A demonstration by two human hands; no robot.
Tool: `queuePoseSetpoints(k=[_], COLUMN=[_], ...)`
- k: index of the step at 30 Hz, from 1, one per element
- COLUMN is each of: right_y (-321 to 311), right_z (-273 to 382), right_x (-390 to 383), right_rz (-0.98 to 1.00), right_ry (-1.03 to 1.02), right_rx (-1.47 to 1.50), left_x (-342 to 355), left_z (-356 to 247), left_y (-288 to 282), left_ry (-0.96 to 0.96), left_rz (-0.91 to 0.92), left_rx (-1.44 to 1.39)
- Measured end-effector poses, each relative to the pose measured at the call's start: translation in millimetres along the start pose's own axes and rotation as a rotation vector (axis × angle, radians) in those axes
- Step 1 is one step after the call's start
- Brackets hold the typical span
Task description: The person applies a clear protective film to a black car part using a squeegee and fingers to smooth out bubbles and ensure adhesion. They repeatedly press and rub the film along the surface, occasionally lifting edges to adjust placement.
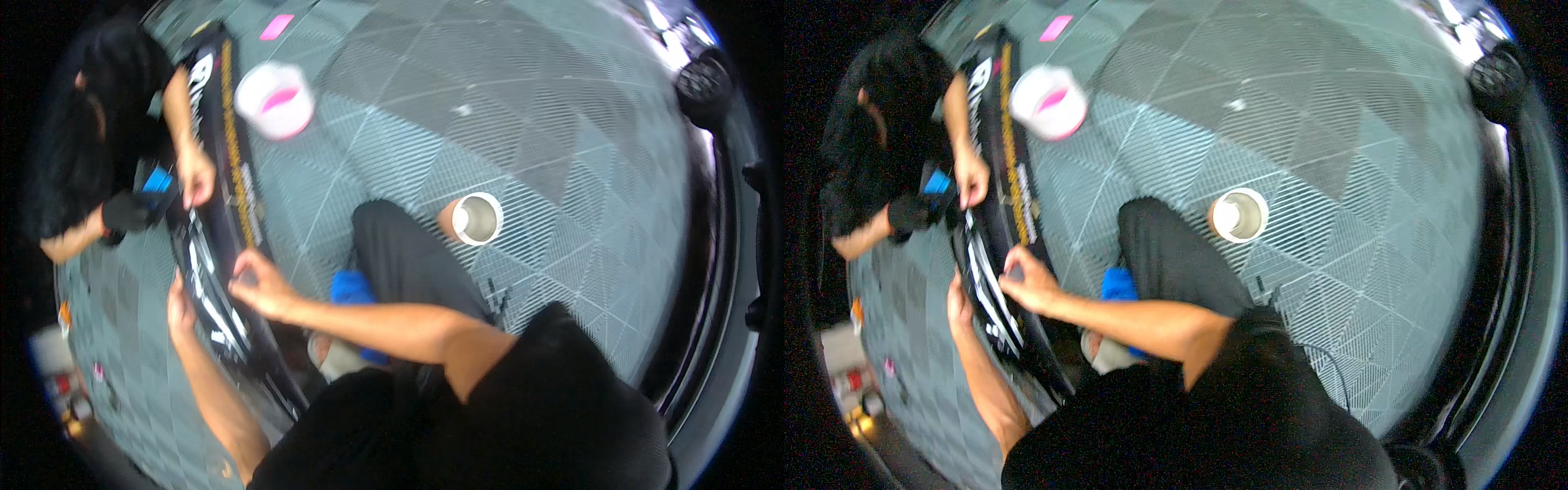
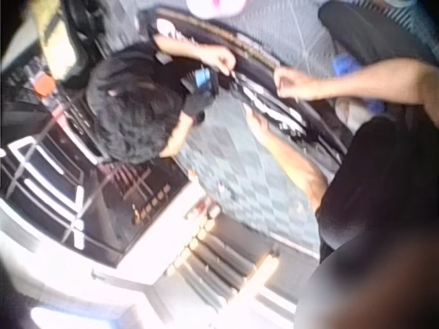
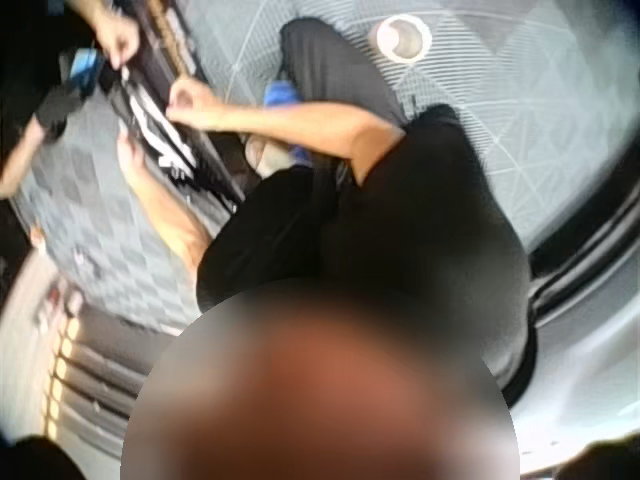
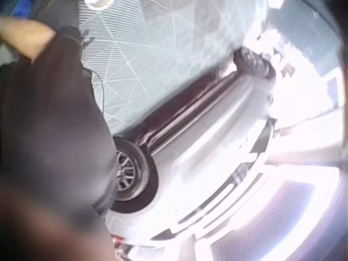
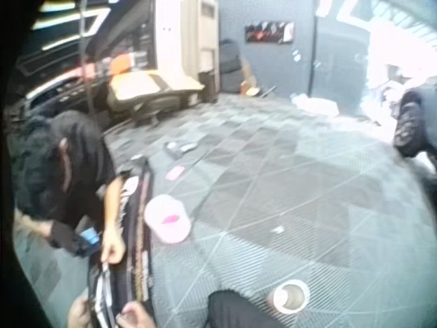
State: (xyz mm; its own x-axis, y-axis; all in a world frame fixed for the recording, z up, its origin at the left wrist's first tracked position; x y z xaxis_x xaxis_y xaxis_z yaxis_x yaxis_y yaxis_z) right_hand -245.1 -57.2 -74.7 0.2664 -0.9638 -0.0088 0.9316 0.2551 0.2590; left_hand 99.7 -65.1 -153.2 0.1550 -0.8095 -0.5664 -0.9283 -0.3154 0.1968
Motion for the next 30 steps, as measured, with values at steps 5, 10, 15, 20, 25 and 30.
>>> queuePoseSetpoints(k=[5,10,15,20,25,30], right_y=[11,16,26,39,37,30], right_z=[-14,-43,-44,-64,-59,-56], right_x=[-11,-9,12,6,3,6], right_rz=[0.080,0.156,0.201,0.369,0.397,0.375], right_ry=[-0.002,0.115,0.017,0.405,0.516,0.476], right_rx=[0.070,0.020,-0.197,-0.075,0.043,0.029], left_x=[-5,-7,-8,-7,-6,-4], left_z=[-5,-18,-11,-10,-13,-11], left_y=[43,30,45,58,59,63], left_ry=[-0.011,0.182,0.180,0.201,0.304,0.415], left_rz=[0.280,0.033,-0.088,-0.148,-0.149,-0.183], left_rx=[-0.048,0.119,0.304,0.326,0.385,0.406])
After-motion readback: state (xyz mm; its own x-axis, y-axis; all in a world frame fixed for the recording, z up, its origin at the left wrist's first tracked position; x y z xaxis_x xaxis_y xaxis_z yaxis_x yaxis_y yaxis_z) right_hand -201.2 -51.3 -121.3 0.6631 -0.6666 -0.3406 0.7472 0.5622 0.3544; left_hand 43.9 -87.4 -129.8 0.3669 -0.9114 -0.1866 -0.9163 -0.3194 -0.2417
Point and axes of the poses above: each hand's wrist, its own x-axis towards the middle knuckle, its own y-axis out of the palm, z = x × y, the point moved 10 cm from there along x, towards the middle knuckle, and after that the axes turned 5 degrees about -y, right-handed, at the moved point
